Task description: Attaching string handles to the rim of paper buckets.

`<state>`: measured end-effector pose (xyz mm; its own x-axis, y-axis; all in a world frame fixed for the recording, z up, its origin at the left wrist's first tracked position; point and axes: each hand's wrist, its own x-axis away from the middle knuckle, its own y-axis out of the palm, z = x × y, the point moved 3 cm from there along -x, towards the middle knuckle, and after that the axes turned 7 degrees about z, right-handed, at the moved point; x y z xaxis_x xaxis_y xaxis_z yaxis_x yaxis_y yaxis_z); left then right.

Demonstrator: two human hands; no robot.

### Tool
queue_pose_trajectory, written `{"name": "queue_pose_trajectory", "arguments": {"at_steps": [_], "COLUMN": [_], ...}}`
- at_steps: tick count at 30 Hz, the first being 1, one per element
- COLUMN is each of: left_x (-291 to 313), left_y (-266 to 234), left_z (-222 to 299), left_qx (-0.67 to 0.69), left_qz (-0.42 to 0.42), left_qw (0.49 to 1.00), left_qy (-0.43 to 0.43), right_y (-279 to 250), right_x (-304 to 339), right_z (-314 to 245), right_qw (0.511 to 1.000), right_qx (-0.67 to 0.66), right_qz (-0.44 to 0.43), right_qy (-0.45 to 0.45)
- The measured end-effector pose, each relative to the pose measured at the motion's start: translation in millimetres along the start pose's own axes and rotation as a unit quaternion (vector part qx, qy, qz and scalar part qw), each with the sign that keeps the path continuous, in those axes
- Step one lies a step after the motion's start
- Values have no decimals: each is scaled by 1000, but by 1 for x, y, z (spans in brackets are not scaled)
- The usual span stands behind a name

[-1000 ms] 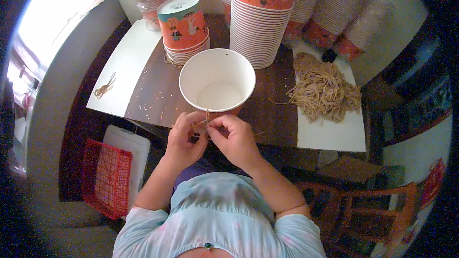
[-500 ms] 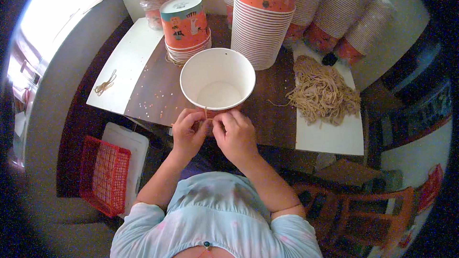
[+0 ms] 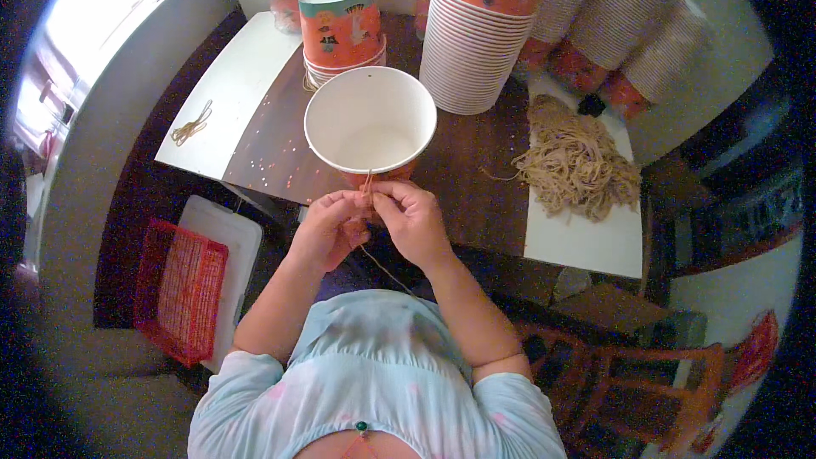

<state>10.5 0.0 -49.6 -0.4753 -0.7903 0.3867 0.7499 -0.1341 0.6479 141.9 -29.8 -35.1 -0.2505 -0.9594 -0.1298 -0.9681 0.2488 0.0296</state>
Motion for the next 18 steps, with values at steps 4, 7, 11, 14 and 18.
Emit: {"name": "queue_pose_trajectory", "arguments": {"at_steps": [4,7,11,14,18], "left_x": [3,16,16,23,16], "left_y": [-5,4,2,9,3], "left_z": [0,6,4,14,10], "left_qx": [-40,-172,-269,-350,-287], "left_qz": [9,71,130,171,137], "left_qw": [996,963,899,846,891], "left_qy": [83,194,321,364,325], "right_y": [9,11,14,18,14], "right_x": [9,10,7,7,5], "right_z": [-5,3,9,4,7], "right_qw": [993,987,971,963,942], "right_qx": [-104,-136,-201,-217,-258], "right_qz": [5,33,38,50,20], "right_qy": [49,73,128,149,212]}}
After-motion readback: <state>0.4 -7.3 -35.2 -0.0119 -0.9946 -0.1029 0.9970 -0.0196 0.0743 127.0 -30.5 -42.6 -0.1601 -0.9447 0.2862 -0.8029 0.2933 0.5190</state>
